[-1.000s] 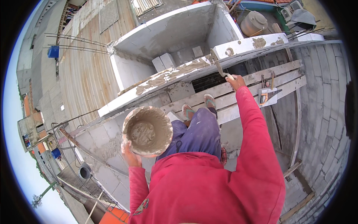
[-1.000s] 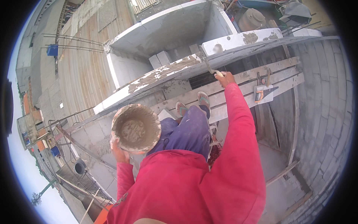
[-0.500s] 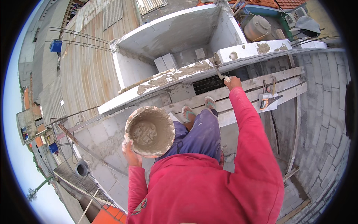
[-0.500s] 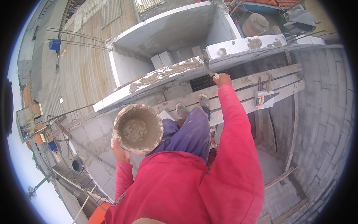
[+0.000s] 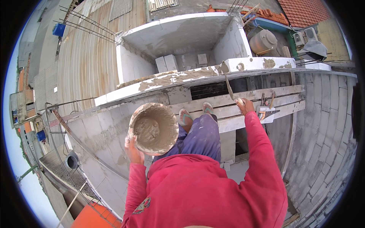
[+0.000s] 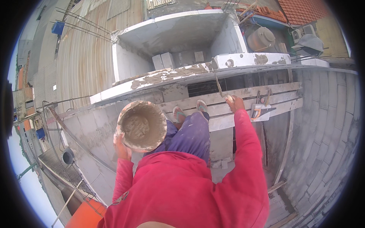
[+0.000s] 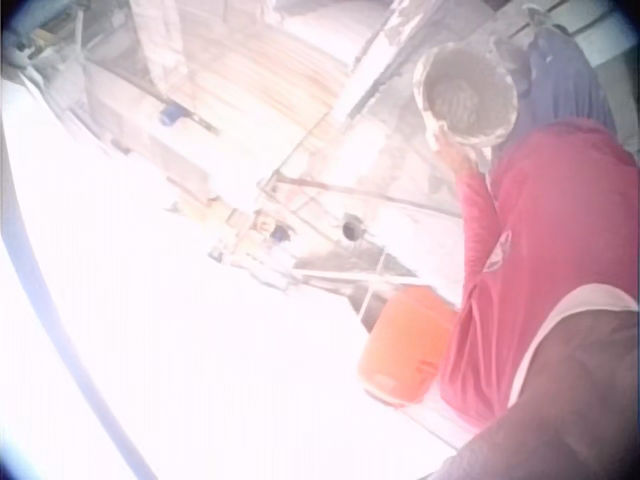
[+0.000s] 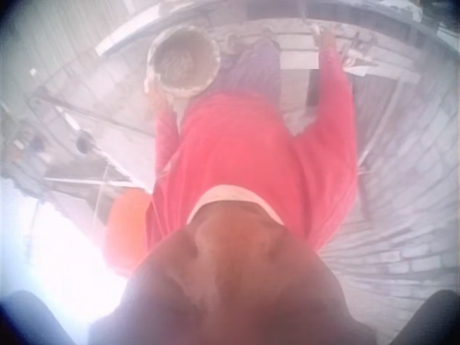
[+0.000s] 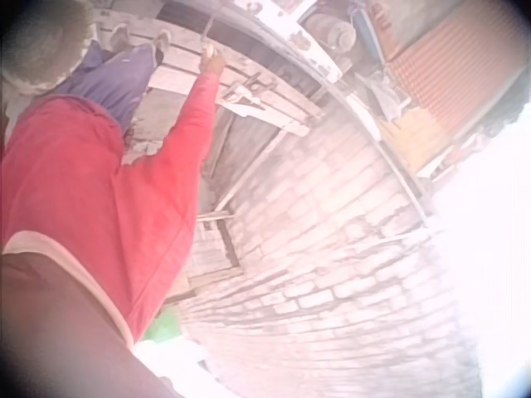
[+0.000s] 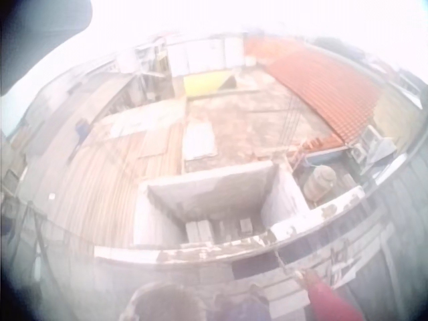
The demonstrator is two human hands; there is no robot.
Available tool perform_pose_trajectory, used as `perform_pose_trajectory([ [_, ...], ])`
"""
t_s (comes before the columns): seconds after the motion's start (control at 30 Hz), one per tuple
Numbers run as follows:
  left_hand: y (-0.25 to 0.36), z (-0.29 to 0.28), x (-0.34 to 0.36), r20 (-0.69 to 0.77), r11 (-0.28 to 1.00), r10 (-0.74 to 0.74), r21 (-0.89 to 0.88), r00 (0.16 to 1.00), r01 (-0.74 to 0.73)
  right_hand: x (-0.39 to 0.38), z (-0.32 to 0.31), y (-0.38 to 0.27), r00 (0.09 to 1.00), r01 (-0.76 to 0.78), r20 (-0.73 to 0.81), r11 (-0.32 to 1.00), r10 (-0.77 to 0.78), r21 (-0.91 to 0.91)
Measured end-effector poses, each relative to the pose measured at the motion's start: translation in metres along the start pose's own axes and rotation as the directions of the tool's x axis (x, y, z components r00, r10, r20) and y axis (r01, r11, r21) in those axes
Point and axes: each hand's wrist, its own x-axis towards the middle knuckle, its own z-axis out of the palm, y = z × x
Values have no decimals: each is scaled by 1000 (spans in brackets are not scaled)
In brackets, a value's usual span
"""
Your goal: The person applies mortar to a wall using a trowel, then places a white tile onto the mortar and taps it into place with a hammer. The person also uses a tape measure to check dimensions on the wall.
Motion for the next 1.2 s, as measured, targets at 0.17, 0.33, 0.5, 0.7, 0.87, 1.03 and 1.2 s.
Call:
perform_pose_trajectory([
  [0.17, -8, -7, 6, 65, 999, -47, 31, 997, 45, 47, 18, -33, 967, 163, -139, 941, -212, -297],
  [0.33, -13, -2, 1, 51, 1000, -22, 2, 998, 22, 49, 21, -60, 935, 153, -305, 983, -178, -105],
  [0.5, -15, -9, 0, 19, 999, -36, 31, 999, 35, 25, -1, -44, 974, 156, -178, 986, -143, 63],
  [0.7, -9, 8, -8, 25, 999, -19, 28, 999, 19, -7, -10, -5, 999, -9, -34, 1000, 10, 20],
  [0.87, -20, 20, -6, 72, 1000, 1, -2, 997, 0, -76, -2, 14, 967, 156, -109, 877, -229, -455],
  [1.03, -27, 60, -10, 115, 984, 56, 163, 992, -74, -166, -11, -125, 885, 460, 320, 738, -337, -495],
  [1.2, -21, 89, -28, 246, 949, 96, 270, 964, -163, -157, 44, -218, 729, 623, 363, 342, -580, -704],
])
